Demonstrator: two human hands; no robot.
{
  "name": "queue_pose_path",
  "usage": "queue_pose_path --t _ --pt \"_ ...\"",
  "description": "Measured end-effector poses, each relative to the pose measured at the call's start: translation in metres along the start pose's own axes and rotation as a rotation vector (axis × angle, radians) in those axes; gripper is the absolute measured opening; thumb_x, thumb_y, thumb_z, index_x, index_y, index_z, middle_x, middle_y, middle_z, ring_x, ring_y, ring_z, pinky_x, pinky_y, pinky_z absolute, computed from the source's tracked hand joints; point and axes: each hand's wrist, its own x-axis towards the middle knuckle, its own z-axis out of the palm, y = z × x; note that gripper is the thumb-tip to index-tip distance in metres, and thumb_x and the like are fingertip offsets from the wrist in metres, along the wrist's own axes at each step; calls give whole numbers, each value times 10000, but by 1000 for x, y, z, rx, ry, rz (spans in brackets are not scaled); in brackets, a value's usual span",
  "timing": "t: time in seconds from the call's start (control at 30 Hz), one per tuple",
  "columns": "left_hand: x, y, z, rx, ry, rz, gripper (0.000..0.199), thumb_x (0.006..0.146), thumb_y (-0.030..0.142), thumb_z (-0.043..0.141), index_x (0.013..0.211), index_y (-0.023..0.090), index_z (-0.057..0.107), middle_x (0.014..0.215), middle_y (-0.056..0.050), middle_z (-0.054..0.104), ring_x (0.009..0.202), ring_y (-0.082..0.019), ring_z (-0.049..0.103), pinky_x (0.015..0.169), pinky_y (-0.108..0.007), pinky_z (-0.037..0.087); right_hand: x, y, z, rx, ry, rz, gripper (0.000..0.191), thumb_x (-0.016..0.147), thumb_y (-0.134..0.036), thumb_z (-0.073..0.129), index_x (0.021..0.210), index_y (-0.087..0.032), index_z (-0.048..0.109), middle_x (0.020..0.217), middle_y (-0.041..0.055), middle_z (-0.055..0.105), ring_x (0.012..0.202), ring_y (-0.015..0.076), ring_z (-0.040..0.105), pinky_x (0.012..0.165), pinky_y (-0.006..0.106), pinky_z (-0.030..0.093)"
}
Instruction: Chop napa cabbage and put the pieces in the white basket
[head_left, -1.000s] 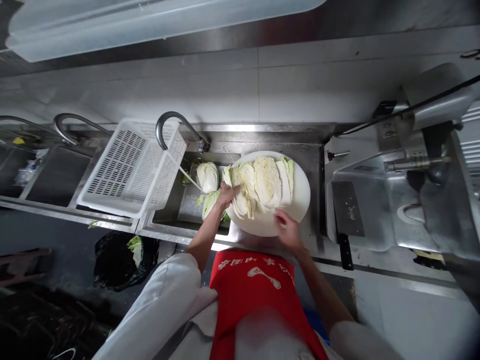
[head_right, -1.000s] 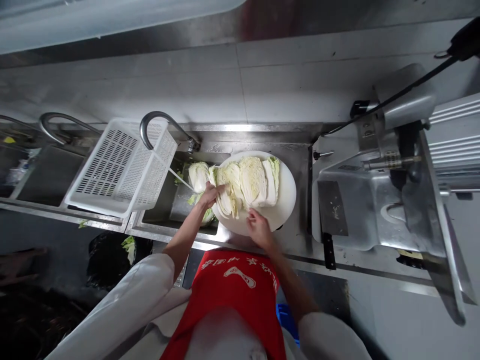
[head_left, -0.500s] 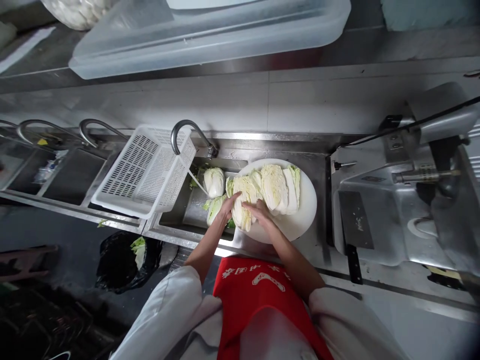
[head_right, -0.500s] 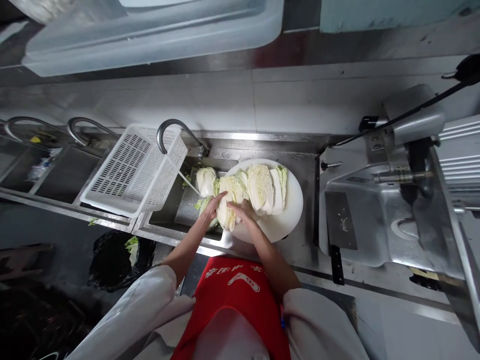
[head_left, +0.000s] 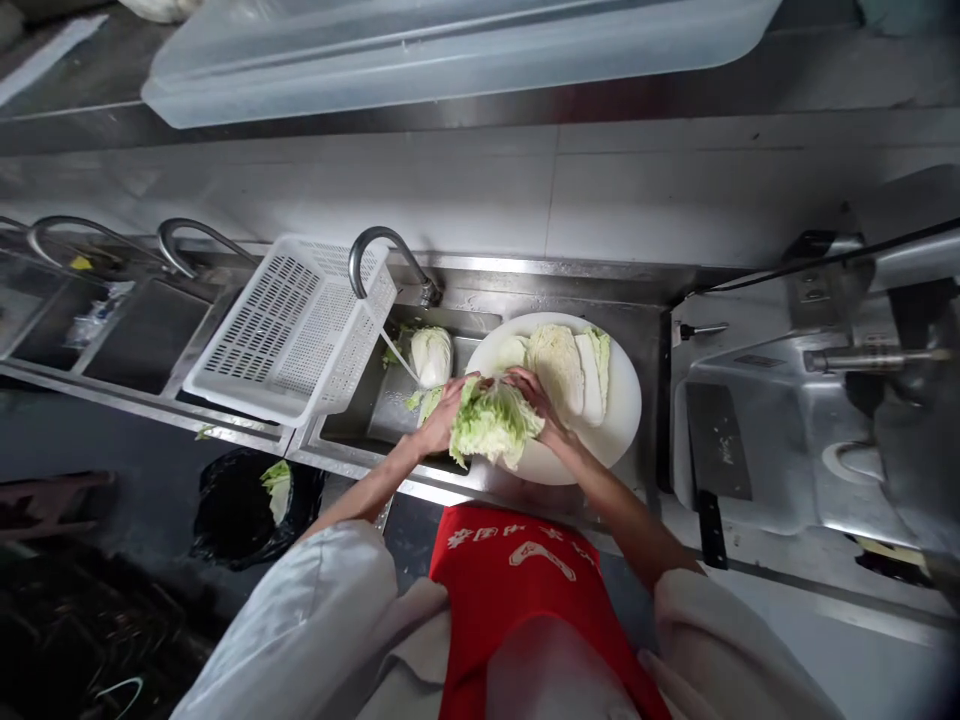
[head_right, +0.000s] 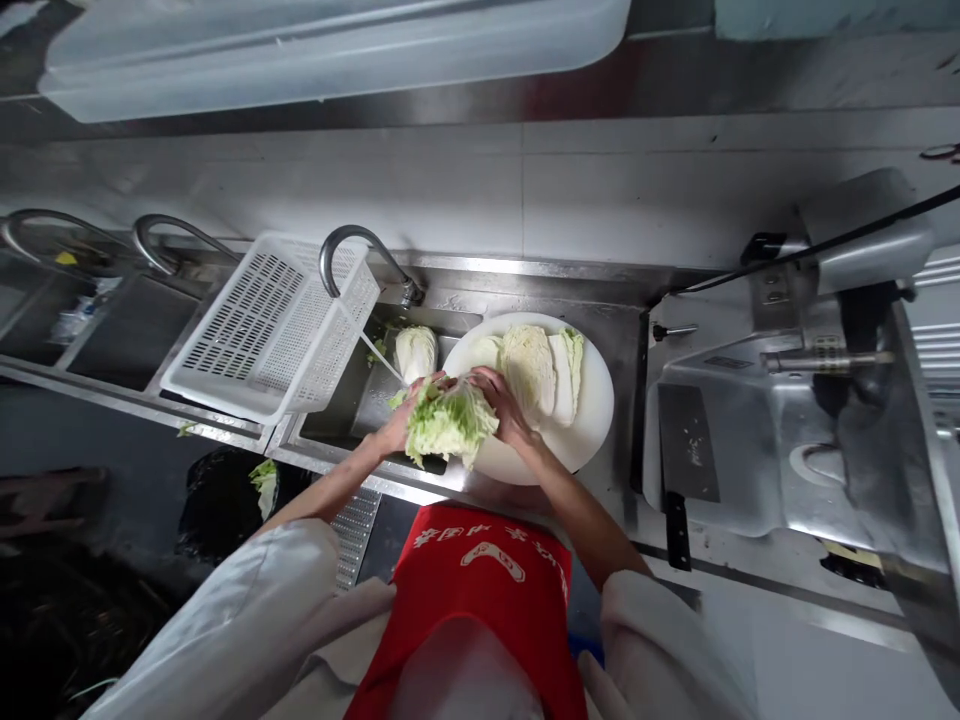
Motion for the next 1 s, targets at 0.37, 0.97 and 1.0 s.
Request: queue_pose_path --t 0.37,0.97,1.0 --pt "8 -49 40 500 -418 209 1086 753 -155 435 1686 392 338 1817 -20 -17 1673 -300 -79 1344 -573 235 -45 4 33 -91 -4 133 841 846 42 388 1666 -145 407 1682 144 440 1615 271 323 1311 502 374" --pt "36 -1 23 6 -255 33 423 907 144 640 1228 375 791 1247 -100 730 1363 -322 564 1307 -675 121 -84 -15 46 208 144 317 708 895 -99 461 1601 -115 505 1640 144 500 1541 253 445 1303 433 357" --pt "34 -1 25 109 -224 22 511 920 116 589 1314 395 758 1275 -101 699 1361 -331 540 1297 -694 133 -85 -14 46 209 152 308 688 907 -107 457 1593 -109 516 1628 151 513 1532 254 456 1300 436 363"
